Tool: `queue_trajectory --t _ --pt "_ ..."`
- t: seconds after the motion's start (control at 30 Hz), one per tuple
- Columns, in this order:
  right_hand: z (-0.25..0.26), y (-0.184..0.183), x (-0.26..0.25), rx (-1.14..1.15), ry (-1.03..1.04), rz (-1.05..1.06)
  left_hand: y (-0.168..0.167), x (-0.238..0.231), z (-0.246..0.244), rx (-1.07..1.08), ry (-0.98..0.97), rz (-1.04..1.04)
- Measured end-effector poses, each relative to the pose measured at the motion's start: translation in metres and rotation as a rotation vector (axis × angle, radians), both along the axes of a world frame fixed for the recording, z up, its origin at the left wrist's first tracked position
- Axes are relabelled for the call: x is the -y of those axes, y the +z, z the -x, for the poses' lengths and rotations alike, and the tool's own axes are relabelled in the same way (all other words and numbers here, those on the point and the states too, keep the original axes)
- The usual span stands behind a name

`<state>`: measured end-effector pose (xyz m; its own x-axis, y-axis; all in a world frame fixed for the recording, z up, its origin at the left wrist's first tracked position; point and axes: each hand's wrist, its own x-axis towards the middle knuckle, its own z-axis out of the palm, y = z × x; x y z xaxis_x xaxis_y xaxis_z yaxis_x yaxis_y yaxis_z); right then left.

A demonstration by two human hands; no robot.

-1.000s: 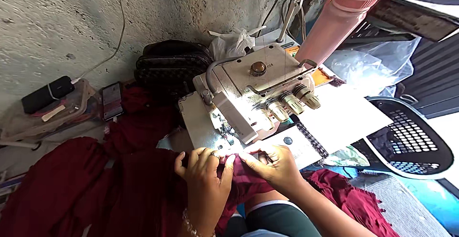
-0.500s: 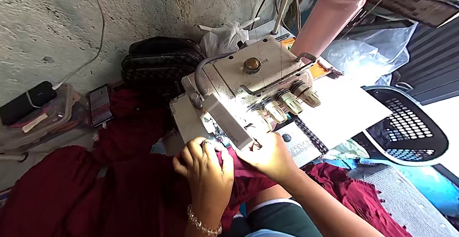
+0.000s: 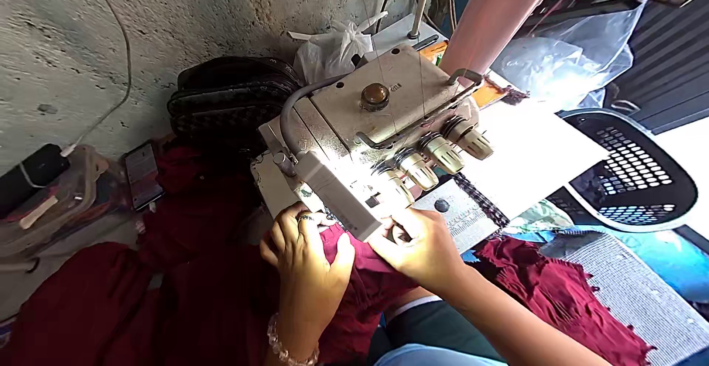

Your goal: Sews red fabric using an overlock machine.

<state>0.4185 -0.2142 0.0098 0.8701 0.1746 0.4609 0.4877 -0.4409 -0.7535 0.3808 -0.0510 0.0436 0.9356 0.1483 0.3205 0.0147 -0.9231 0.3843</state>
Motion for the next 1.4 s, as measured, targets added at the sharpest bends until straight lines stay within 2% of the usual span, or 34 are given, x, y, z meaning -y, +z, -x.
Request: queue_trajectory --t 0.67,1.4 --pt "-0.004 0.005 -0.005 0.026 -0.059 0.101 0.002 0.001 -0.001 -0.046 -0.002 -0.049" --pt "-0.009 0.005 -0.009 -0.005 -0.073 0.105 0.002 -0.005 -0.009 -0.057 -0.016 -0.075"
